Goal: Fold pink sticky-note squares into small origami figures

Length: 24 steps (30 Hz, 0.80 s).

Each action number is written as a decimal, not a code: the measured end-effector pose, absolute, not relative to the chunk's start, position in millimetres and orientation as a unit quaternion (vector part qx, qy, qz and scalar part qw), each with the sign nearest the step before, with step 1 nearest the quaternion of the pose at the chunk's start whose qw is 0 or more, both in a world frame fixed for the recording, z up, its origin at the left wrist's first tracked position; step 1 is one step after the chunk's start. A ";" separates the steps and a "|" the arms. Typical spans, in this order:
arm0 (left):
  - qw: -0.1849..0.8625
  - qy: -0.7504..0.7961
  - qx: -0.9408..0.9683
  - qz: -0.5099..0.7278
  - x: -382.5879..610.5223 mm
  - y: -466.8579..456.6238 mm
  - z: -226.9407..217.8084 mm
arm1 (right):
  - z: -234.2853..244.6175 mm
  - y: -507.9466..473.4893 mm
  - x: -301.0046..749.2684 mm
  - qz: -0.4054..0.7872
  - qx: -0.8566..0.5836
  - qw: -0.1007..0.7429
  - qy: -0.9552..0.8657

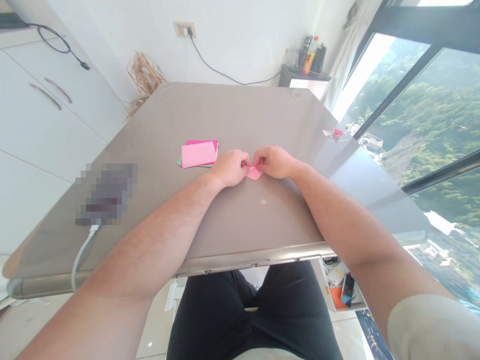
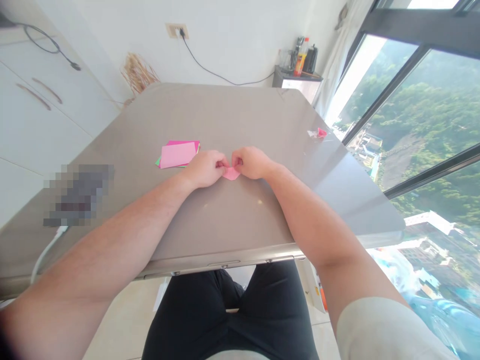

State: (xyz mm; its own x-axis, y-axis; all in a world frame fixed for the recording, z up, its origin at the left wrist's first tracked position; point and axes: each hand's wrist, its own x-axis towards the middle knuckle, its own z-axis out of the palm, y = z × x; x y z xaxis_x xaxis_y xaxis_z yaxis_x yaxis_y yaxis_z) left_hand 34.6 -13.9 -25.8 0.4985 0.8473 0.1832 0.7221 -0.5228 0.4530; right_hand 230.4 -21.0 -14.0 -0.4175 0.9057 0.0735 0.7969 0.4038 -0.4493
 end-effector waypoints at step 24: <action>0.188 0.439 0.869 0.131 14.0 -7.0 -20.4 | -16.6 -17.9 248.4 0.243 -0.518 0.160 -0.804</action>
